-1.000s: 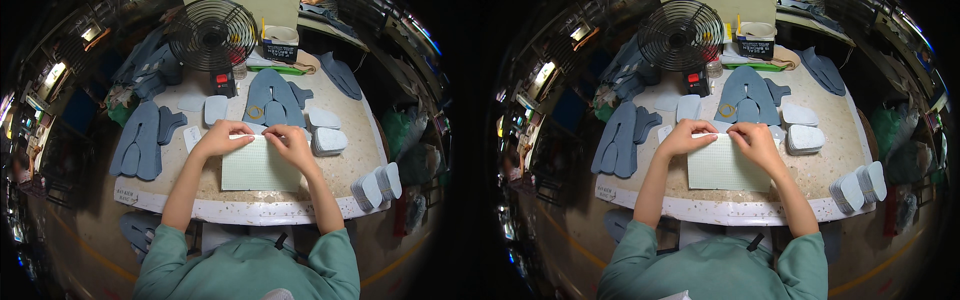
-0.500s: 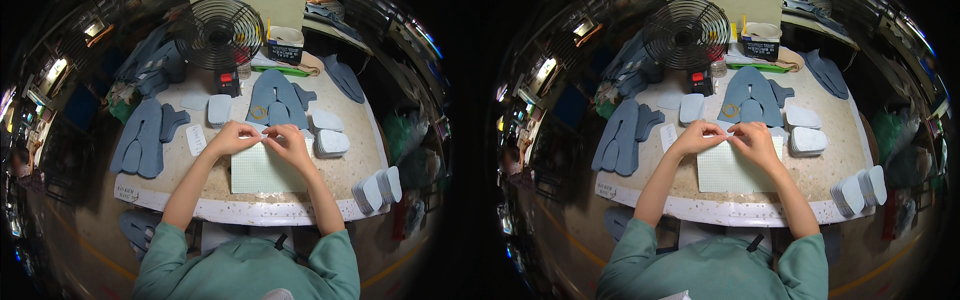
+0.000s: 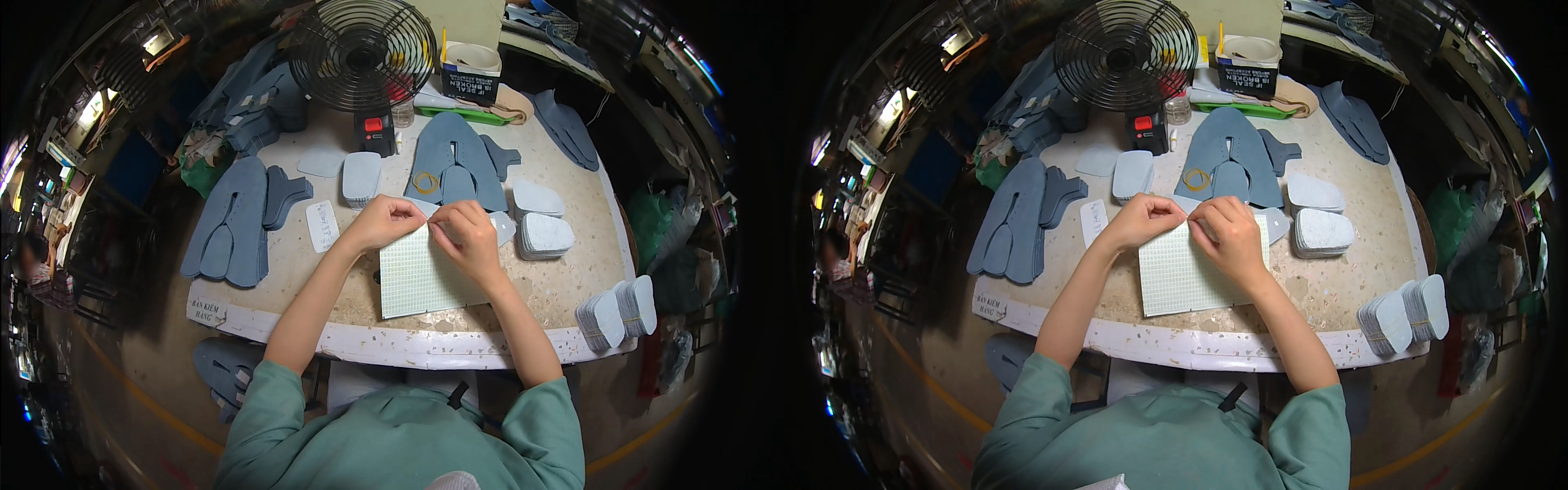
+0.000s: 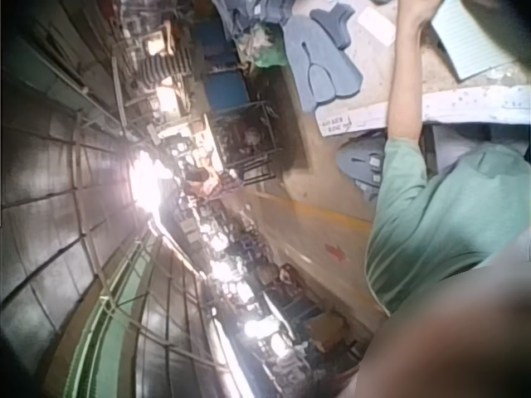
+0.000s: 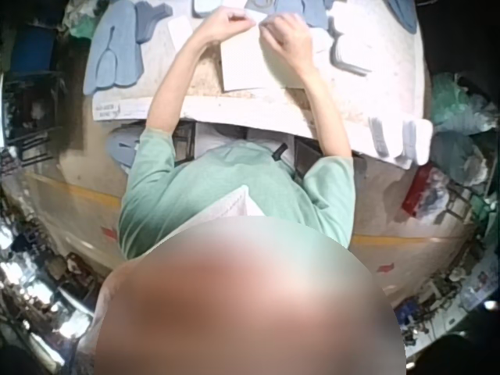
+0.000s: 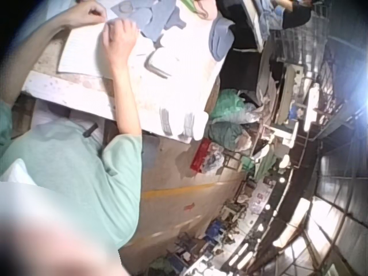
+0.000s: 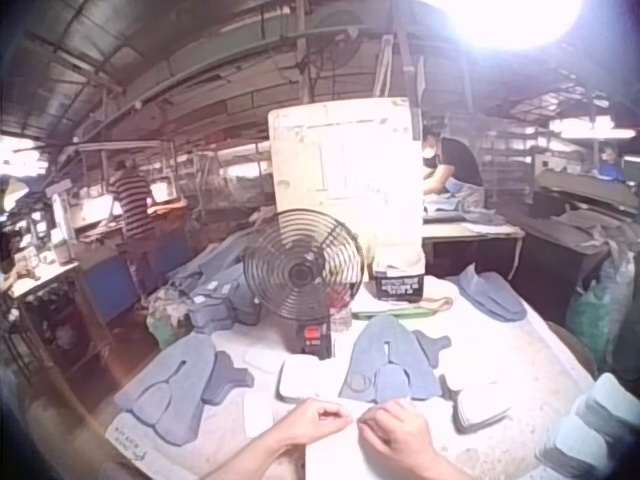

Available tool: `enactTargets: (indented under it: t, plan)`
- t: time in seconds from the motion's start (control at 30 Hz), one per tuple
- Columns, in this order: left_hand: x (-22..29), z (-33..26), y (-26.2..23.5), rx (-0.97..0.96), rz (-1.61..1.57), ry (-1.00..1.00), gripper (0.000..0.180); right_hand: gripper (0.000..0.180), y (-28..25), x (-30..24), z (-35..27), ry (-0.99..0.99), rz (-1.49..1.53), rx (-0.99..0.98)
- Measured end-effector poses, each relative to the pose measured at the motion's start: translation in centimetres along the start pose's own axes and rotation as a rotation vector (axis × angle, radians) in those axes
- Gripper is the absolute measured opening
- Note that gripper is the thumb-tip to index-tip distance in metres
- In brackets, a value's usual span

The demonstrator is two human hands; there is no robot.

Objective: The person assembles small white shoe insoles by hand. They pick up insoles, align them, and stack them into neat piles on the table. The person repeats this process multiple times, handling the insoles one at a time and organizing them into stacks.

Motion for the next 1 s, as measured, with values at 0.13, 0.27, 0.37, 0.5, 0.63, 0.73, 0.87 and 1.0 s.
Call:
enactTargets:
  t: [0.13, 0.27, 0.37, 0.5, 0.63, 0.73, 0.87, 1.0]
  plan:
    - [0.2, 0.0, 0.3, 0.008, 0.048, 0.029, 0.017, 0.013, 0.2, 0.2, -0.1, 0.061, 0.094, 0.030]
    - [0.5, -0.1, 0.3, -0.031, 0.091, 0.018, 0.014, 0.014, -0.1, 1.1, 0.1, 0.297, 0.325, -0.060]
    - [0.8, -0.3, -0.1, -0.056, 0.092, 0.020, 0.015, 0.015, -0.6, 1.7, 0.1, 0.476, 0.457, -0.203]
    - [1.0, -0.4, -0.4, -0.050, 0.108, 0.004, 0.016, 0.012, -1.4, 0.5, 0.9, 0.123, 0.089, -0.108]
    - [0.9, -0.3, 0.0, -0.043, 0.122, 0.024, 0.016, 0.014, -0.9, -0.5, 0.4, -0.004, -0.018, -0.068]
    - [0.6, -0.3, 0.1, -0.024, 0.121, 0.018, 0.015, 0.014, -0.5, -0.8, 0.2, -0.034, -0.086, -0.058]
    - [0.4, -0.1, 0.3, 0.007, 0.102, 0.051, 0.017, 0.015, -0.3, -0.9, 0.1, -0.059, -0.083, -0.038]
    - [0.7, -0.1, 0.4, -0.014, 0.089, 0.075, 0.019, 0.022, -0.6, 0.1, 0.4, 0.030, 0.135, -0.044]
Point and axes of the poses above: each hand's wrist, its own z-axis towards the middle knuckle, its own y-axis out of the palm, x = y × z, the point moved 4 cm from there along z, towards the middle knuckle, and after that the axes turned 5 degrees about -x, right-handed, at the moved point
